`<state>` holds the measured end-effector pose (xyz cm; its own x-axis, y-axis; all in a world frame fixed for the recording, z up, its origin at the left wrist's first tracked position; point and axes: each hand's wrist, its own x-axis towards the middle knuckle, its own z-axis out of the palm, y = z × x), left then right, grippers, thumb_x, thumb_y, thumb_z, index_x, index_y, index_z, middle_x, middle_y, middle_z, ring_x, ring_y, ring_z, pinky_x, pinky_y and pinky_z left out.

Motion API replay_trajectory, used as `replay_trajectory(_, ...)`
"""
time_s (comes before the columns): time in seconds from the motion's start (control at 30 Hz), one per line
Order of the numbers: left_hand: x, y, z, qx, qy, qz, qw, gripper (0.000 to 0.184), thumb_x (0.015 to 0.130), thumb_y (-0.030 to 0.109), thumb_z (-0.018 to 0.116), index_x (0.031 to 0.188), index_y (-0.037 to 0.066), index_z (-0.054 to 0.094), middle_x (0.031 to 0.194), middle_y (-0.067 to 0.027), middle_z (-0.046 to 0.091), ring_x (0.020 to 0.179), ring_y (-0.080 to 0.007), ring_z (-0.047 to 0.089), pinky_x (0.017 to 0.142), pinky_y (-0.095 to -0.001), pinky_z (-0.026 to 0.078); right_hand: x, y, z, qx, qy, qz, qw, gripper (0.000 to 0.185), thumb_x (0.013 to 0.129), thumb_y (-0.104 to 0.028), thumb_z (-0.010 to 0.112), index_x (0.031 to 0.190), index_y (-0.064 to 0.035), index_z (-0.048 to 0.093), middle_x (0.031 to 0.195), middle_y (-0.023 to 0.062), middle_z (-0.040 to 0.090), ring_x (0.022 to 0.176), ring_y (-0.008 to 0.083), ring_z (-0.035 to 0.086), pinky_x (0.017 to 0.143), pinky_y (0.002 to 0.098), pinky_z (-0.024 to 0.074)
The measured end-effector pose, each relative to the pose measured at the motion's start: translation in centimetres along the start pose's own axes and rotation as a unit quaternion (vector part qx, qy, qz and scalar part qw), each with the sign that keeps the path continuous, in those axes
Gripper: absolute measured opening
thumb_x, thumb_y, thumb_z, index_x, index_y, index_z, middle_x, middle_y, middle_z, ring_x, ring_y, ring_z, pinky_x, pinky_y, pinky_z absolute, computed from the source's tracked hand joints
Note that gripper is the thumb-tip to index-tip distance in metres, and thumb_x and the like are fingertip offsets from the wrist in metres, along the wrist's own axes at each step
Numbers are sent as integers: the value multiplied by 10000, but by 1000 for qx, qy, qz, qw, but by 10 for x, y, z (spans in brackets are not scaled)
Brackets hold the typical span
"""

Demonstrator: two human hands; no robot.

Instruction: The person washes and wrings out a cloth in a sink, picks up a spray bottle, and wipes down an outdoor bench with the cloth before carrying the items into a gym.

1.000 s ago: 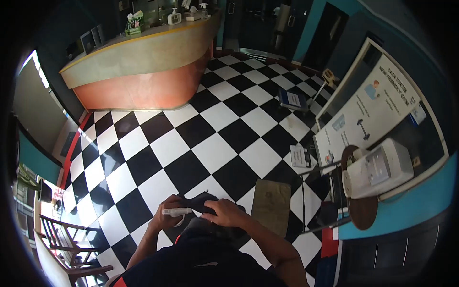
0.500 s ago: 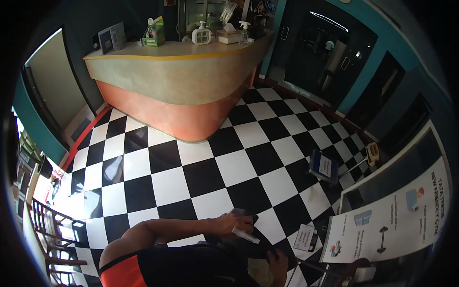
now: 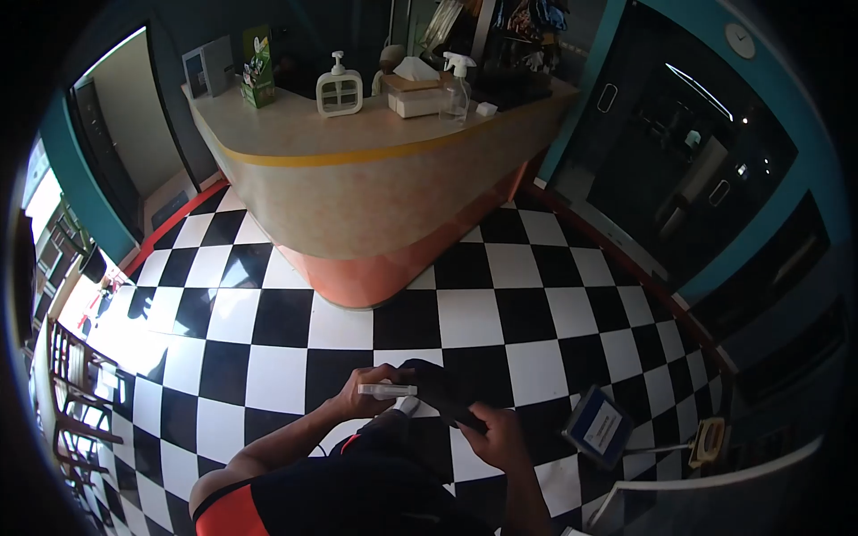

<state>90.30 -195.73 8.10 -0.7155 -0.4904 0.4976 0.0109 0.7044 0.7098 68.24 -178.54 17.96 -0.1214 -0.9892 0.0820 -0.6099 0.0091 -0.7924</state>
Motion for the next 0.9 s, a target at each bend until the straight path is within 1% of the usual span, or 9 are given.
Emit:
replay_trajectory(0.13, 118, -68, 46, 47, 46, 49, 997, 304, 735, 99, 750, 1026, 61, 671, 1129, -111, 659, 883, -285, 702, 695, -354, 595, 95, 83, -81, -35, -2, 19, 999, 144, 803, -127, 692, 873, -15, 634, 715, 177, 637, 644, 301, 665, 554, 329, 468)
replay_trajectory(0.23, 228, -119, 100, -1, -79, -19, 997, 267, 754, 117, 728, 1005, 62, 655, 1060, -109, 656, 881, -294, 676, 741, -388, 575, 137, 165, -149, -33, 72, 87, 993, 159, 793, -133, 703, 882, -11, 653, 699, 153, 649, 679, 293, 669, 615, 343, 480)
replay_trajectory(0.3, 312, -138, 144, -45, -174, -17, 984, 249, 752, 119, 721, 984, 61, 651, 1022, -118, 654, 862, -302, 672, 755, -403, 560, 138, 229, -198, -245, 165, 96, 951, 177, 783, -153, 715, 868, -7, 662, 688, 145, 645, 662, 274, 658, 633, 347, 480)
replay_trajectory(0.37, 392, -152, 194, -62, -258, 27, 964, 244, 744, 127, 723, 969, 63, 653, 984, -127, 654, 865, -318, 669, 783, -421, 545, 149, 259, -256, -80, 169, 166, 968, 187, 797, -133, 672, 887, 30, 654, 768, 168, 642, 741, 203, 640, 666, 341, 475)
replay_trajectory(0.43, 469, -160, 240, -63, -337, 69, 937, 297, 719, 151, 743, 991, 62, 663, 982, -136, 666, 909, -325, 666, 827, -435, 529, 141, 325, -307, -92, 179, 238, 950, 298, 886, -236, 657, 1108, -40, 685, 1049, 236, 667, 935, 371, 625, 834, 429, 476)
replay_trajectory(0.47, 503, -166, 261, -73, -376, 76, 921, 347, 701, 166, 757, 1021, 61, 672, 1000, -142, 676, 943, -326, 665, 853, -439, 522, 145, 354, -327, -104, 187, 243, 946, 294, 895, -235, 640, 1085, -13, 678, 1025, 227, 666, 941, 371, 623, 837, 423, 476)
replay_trajectory(0.63, 639, -228, 362, -74, -338, 21, 938, 482, 689, 188, 760, 1141, 50, 664, 1100, -175, 678, 1027, -324, 652, 905, -431, 507, 241, 472, -445, -117, 187, 232, 948, 316, 946, -237, 572, 1047, 52, 650, 962, 204, 664, 911, 367, 618, 810, 435, 478)
replay_trajectory(0.8, 768, -272, 386, -50, -275, -125, 952, 393, 717, 185, 750, 1096, 102, 694, 1073, -150, 691, 1044, -326, 645, 912, -440, 502, 424, 544, -584, -58, 121, 133, 982, 176, 765, -108, 680, 866, 34, 652, 729, 153, 638, 697, 195, 638, 645, 330, 477)
replay_trajectory(0.9, 826, -306, 394, -82, -137, -58, 985, 314, 736, 142, 731, 1042, 90, 690, 930, -115, 697, 863, -307, 679, 766, -403, 541, 516, 575, -650, -95, 41, 59, 993, 187, 750, -121, 700, 876, 12, 664, 722, 162, 655, 683, 251, 662, 628, 353, 486)
